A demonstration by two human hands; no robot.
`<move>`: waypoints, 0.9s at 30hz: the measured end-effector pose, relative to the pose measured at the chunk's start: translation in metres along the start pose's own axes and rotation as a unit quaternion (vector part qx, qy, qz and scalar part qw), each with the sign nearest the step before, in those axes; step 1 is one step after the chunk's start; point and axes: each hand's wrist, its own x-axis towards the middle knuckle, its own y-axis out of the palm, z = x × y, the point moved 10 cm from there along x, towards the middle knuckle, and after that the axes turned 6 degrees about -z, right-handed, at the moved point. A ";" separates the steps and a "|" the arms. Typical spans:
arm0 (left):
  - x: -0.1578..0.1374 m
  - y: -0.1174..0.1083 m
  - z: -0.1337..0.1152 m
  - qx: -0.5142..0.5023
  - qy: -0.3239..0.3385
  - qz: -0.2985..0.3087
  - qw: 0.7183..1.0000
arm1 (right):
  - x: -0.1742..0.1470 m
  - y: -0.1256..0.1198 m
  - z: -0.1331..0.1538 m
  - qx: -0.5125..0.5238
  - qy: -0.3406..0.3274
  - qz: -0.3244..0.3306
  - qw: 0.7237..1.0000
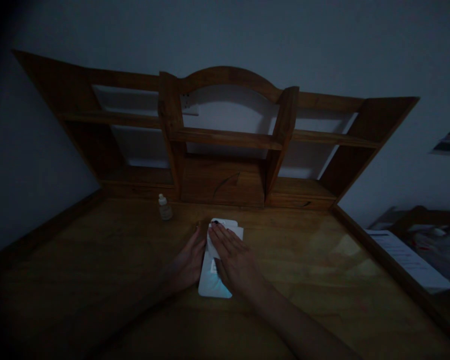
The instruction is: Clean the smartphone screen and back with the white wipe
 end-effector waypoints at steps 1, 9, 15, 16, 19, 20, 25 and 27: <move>0.000 0.001 0.000 -0.001 -0.001 0.007 1.000 | 0.000 -0.002 -0.001 -0.001 0.005 -0.004 1.000; -0.001 0.002 0.001 0.002 0.002 0.031 1.000 | 0.001 -0.003 -0.003 -0.008 0.001 0.000 1.000; 0.000 0.002 0.001 -0.023 0.002 0.017 1.000 | -0.001 0.000 -0.001 -0.007 -0.014 0.011 1.000; 0.000 0.002 0.000 -0.022 0.003 0.012 1.000 | -0.002 0.001 -0.001 -0.006 -0.014 0.016 1.000; -0.002 0.003 0.001 -0.014 0.000 0.006 1.000 | -0.002 0.000 0.000 0.003 -0.013 0.014 1.000; -0.002 0.005 0.001 -0.013 -0.001 0.008 1.000 | -0.001 -0.001 0.000 0.009 -0.011 0.007 1.000; -0.004 0.004 0.002 -0.008 -0.006 -0.001 1.000 | 0.000 -0.014 0.002 0.084 0.014 -0.028 0.996; -0.004 0.003 0.002 -0.005 -0.007 0.002 1.000 | 0.001 -0.017 0.001 0.111 0.029 -0.028 0.993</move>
